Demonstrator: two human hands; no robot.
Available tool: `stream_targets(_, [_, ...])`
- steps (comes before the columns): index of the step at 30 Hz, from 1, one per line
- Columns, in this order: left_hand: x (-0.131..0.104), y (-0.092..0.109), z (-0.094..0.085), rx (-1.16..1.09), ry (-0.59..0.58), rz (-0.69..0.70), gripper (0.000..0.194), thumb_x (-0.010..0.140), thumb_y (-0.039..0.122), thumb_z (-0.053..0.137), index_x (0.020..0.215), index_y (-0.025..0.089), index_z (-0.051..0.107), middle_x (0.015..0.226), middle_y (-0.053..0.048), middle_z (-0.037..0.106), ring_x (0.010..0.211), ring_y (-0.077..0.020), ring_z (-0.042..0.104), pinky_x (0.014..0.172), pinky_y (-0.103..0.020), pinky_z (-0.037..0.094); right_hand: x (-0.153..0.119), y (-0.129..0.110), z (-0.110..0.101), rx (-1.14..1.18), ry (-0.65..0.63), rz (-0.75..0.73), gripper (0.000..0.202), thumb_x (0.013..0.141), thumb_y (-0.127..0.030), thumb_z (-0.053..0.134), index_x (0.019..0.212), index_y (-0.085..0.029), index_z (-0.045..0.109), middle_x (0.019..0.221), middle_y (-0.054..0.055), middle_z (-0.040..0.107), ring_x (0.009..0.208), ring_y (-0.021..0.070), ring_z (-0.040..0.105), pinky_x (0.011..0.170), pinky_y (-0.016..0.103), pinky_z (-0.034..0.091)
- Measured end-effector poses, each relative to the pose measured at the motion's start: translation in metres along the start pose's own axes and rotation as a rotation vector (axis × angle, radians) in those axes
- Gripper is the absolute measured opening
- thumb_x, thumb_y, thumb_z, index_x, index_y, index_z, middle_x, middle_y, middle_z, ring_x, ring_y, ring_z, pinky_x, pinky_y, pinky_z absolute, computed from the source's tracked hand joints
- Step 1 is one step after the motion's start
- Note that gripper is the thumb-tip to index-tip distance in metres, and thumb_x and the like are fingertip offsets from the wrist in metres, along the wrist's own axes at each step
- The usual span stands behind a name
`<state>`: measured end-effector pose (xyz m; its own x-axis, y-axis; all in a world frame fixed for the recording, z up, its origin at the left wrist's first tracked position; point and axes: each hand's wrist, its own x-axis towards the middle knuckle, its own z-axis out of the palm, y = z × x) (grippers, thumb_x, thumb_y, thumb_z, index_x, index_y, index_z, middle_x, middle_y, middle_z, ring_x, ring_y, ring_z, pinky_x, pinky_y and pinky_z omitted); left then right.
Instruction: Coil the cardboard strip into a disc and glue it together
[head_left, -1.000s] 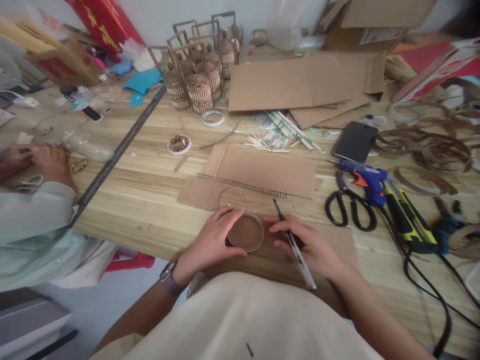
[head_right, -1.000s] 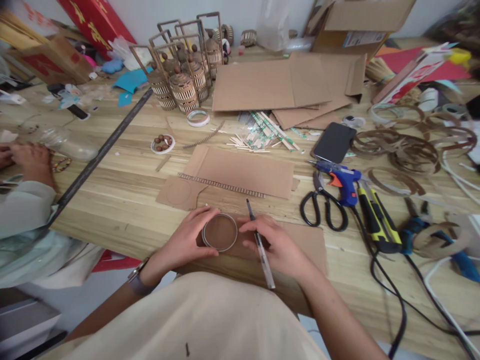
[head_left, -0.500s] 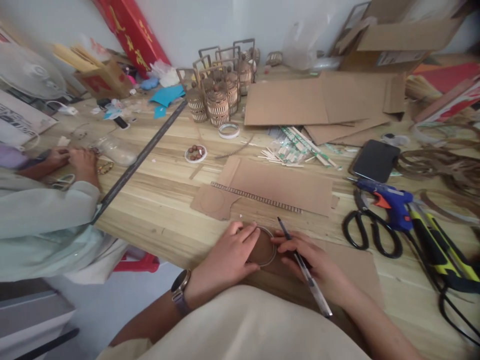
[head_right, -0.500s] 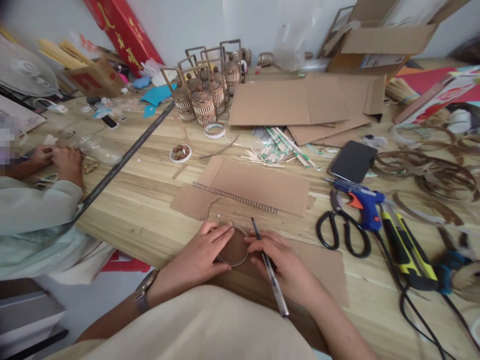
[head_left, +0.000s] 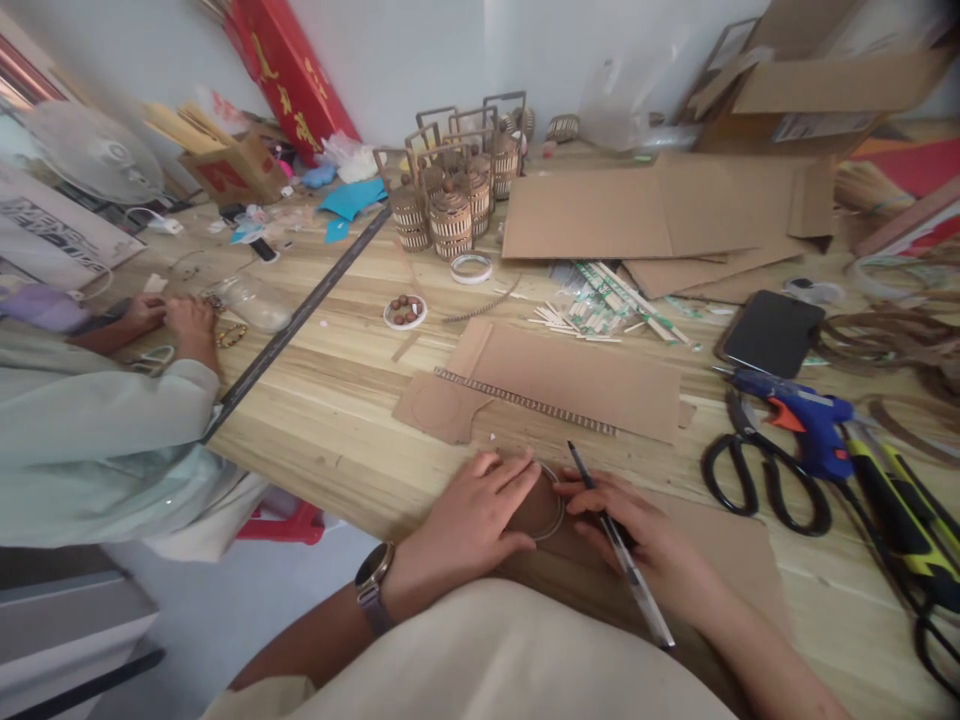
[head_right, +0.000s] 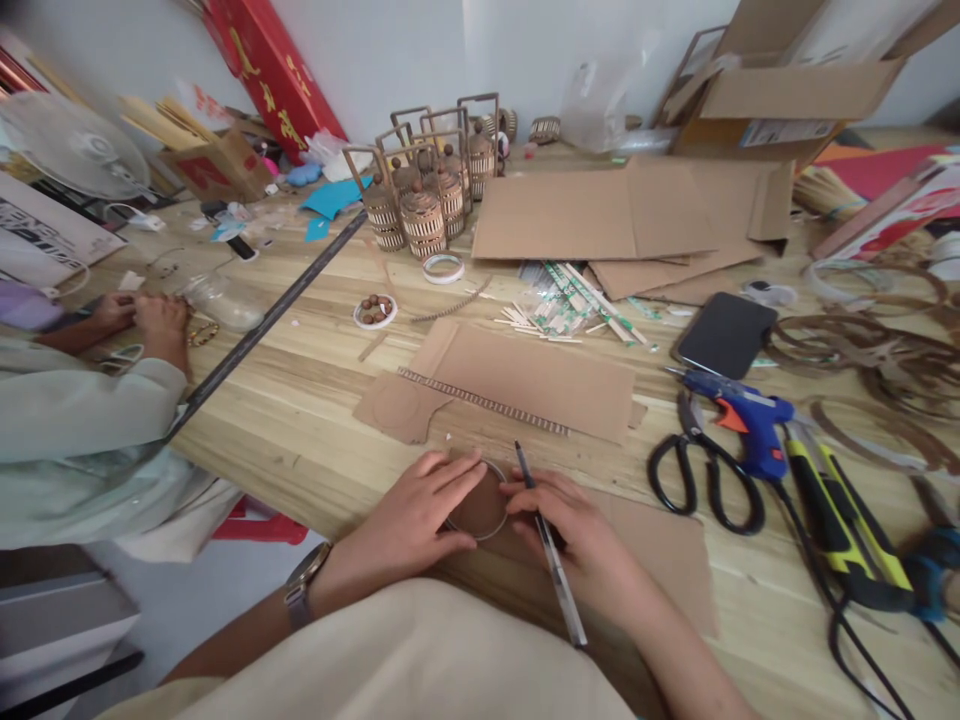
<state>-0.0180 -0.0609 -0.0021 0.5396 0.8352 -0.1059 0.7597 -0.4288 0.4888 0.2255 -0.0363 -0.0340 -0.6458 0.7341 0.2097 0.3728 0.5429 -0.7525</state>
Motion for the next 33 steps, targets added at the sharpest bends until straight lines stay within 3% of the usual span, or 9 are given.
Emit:
stream_targets(5, [-0.002, -0.001, 0.004, -0.155, 0.023, -0.094, 0.088, 0.077, 0.036, 0.082, 0.150, 0.019, 0.036, 0.147, -0.012, 0.053, 0.127, -0.0331, 0.045, 0.105, -0.046, 0.042, 0.000, -0.001, 0.000, 0.002, 0.001, 0.012, 0.012, 0.095, -0.021, 0.054, 0.102, -0.028, 0.062, 0.118, 0.008, 0.071, 0.122, 0.0249, 0.061, 0.096, 0.044, 0.055])
stream_targets(9, [-0.003, -0.006, 0.010, -0.236, 0.058, -0.199, 0.104, 0.070, 0.035, 0.087, 0.154, 0.022, 0.027, 0.145, -0.010, 0.056, 0.128, -0.0348, 0.042, 0.106, -0.050, 0.037, 0.000, -0.001, 0.001, 0.023, 0.009, 0.012, 0.013, 0.095, -0.020, 0.056, 0.103, -0.028, 0.062, 0.117, 0.007, 0.072, 0.122, 0.0237, 0.061, 0.096, 0.043, 0.054])
stream_targets(15, [-0.004, -0.014, 0.016, -0.316, 0.104, -0.201, 0.120, 0.066, 0.037, 0.090, 0.158, 0.026, 0.013, 0.145, -0.010, 0.057, 0.132, -0.0356, 0.038, 0.110, -0.054, 0.028, 0.001, -0.002, 0.002, 0.036, 0.036, -0.017, 0.010, 0.095, -0.020, 0.058, 0.102, -0.027, 0.063, 0.115, 0.007, 0.073, 0.120, 0.0238, 0.062, 0.096, 0.042, 0.053])
stream_targets(33, [-0.002, -0.018, 0.016, -0.357, 0.109, -0.240, 0.129, 0.059, 0.035, 0.094, 0.158, 0.027, 0.013, 0.141, -0.010, 0.061, 0.127, -0.0369, 0.042, 0.109, -0.055, 0.027, 0.000, -0.002, 0.003, 0.037, 0.045, -0.046, 0.015, 0.094, -0.017, 0.059, 0.104, -0.027, 0.062, 0.116, 0.006, 0.072, 0.118, 0.0228, 0.063, 0.095, 0.042, 0.052])
